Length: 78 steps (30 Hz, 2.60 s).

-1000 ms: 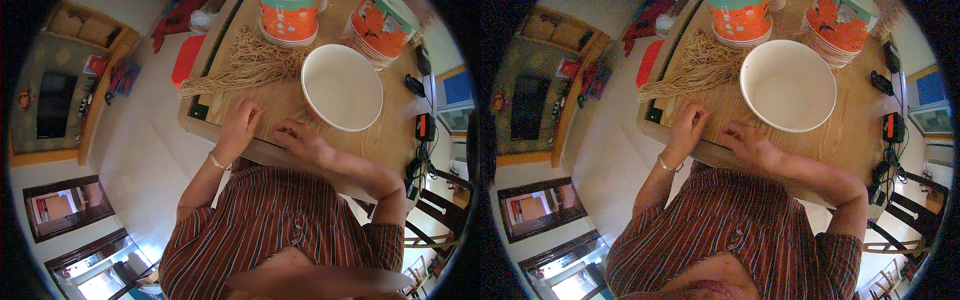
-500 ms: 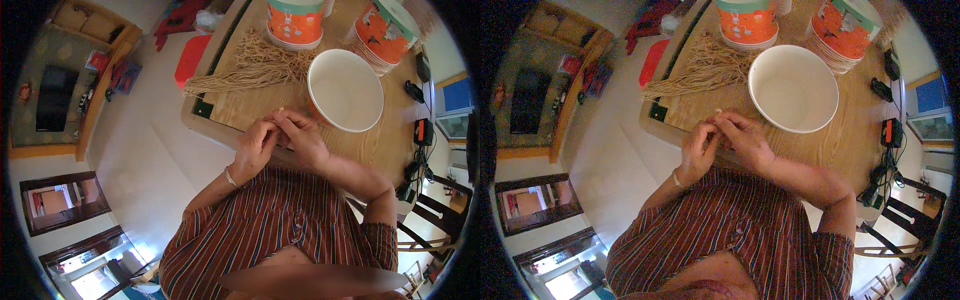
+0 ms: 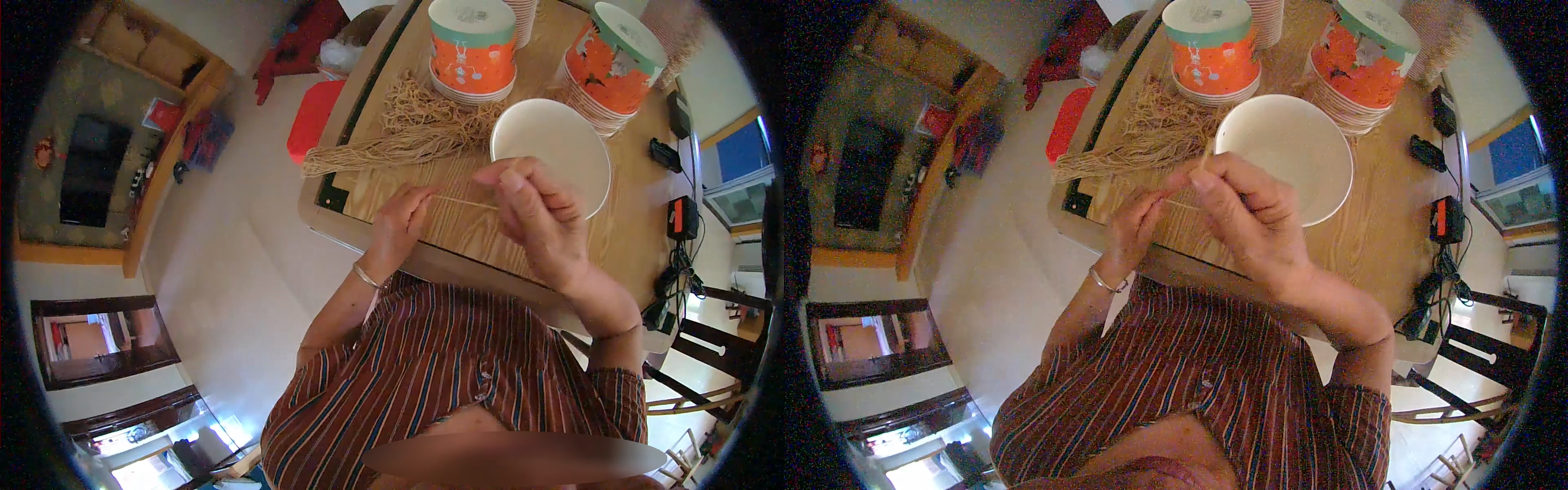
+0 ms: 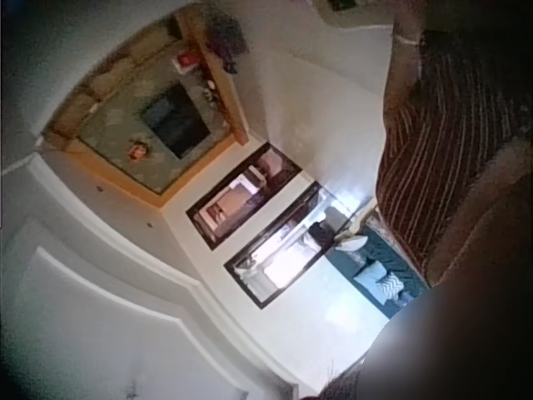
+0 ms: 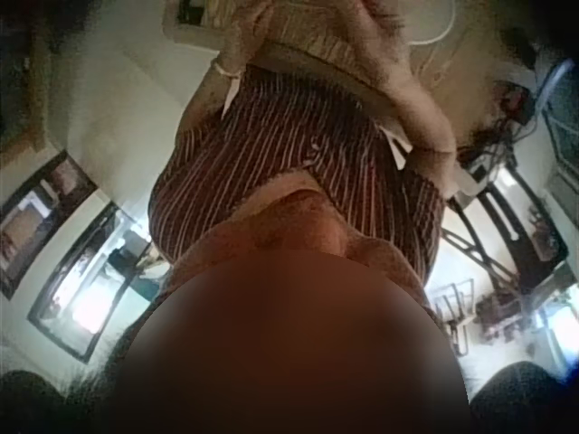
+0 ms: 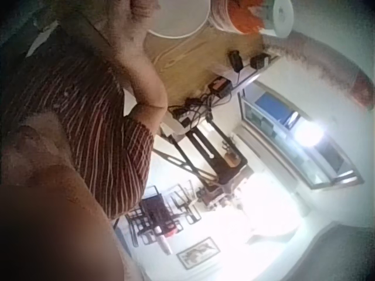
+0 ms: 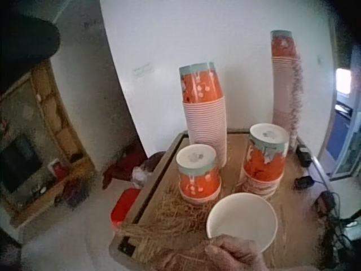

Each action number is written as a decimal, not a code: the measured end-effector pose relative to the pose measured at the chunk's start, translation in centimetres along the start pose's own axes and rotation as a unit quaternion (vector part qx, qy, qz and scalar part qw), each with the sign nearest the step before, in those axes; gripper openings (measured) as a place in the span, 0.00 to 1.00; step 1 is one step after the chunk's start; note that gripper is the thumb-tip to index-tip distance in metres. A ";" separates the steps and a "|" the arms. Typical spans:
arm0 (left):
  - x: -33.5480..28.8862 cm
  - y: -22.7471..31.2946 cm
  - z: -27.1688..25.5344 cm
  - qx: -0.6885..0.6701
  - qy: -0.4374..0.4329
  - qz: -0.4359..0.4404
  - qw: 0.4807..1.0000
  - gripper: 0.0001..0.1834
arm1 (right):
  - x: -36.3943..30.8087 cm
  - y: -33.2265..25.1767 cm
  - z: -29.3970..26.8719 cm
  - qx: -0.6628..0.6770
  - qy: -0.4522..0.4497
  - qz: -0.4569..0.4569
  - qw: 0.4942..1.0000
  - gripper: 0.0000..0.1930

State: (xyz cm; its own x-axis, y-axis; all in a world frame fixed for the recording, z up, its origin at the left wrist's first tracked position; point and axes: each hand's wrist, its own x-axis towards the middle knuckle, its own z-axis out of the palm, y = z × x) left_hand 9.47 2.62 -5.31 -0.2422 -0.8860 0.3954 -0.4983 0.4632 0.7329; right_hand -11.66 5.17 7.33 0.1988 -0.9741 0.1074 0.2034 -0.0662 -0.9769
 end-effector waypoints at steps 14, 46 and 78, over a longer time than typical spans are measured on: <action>6.4 9.0 -4.4 -0.164 -0.006 -0.039 0.986 0.13 | 0.0 -2.2 -3.3 -0.340 -0.095 -0.107 0.930 0.06; 7.6 9.2 -4.3 -0.194 -0.183 -0.006 0.964 0.03 | 1.1 -1.8 -4.7 -0.382 -0.084 -0.097 0.915 0.06; 11.5 8.9 -1.0 -0.043 -0.129 0.095 0.986 0.04 | 4.5 0.2 -6.8 -0.373 -0.060 -0.110 0.919 0.23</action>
State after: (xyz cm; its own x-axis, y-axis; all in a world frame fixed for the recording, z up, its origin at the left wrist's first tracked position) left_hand 3.05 -3.40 6.33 -0.5339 -0.7533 0.3841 -0.3533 0.6114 0.7081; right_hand -17.28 -0.75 6.36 0.3458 -0.8914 0.2930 -0.4544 -0.4322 -0.7789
